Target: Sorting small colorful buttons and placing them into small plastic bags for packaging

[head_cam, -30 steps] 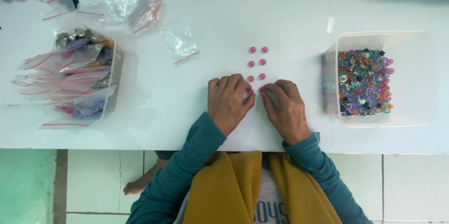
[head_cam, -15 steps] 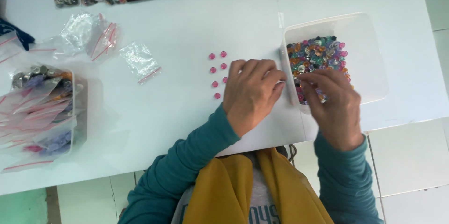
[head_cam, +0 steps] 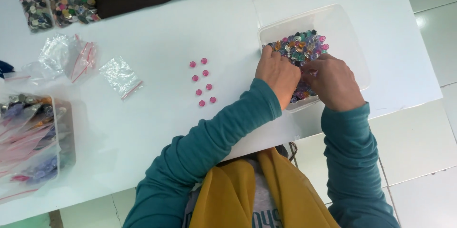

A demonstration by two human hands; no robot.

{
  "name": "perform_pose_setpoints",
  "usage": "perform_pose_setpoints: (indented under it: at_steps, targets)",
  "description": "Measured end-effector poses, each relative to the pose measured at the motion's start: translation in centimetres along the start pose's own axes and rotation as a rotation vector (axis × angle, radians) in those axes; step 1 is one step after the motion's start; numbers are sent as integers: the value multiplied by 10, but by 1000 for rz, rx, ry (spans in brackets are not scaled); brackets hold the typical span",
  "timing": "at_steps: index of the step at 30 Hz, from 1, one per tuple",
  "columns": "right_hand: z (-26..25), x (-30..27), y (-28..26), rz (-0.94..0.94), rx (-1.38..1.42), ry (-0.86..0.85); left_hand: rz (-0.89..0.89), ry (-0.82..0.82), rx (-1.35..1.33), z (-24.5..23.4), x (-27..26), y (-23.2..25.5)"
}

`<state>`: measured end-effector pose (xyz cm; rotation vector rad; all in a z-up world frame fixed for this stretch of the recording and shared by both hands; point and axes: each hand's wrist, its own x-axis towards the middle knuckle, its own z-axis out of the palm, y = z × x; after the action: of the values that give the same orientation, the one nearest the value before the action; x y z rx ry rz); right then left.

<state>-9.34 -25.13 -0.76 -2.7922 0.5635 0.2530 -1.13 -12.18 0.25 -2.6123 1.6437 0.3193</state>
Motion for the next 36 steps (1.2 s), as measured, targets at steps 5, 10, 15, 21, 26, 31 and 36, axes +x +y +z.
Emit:
perform_pose_setpoints:
  at_steps: [5, 10, 15, 21, 26, 31, 36]
  targets:
    - [-1, -1, -4, 22, -29, -61, -20, 2, 4, 13, 9, 5]
    - [-3, -5, -9, 40, -59, -101, -22, 4, -8, 16, 11, 6]
    - [-3, -7, -10, 65, -73, -130, -13, 3, -20, 16, 10, 6]
    - [-3, -10, -8, 74, -68, -89, 14, 33, 5, 20, 12, 5]
    - [9, -11, 1, 93, -64, -40, 27, 93, -19, 21, 11, 2]
    - [12, -12, 5, 122, 88, 53, -9, 68, 173, 11, -2, -4]
    - [11, -17, -17, -187, 288, 463, -36, 442, 117, -9, -44, -41]
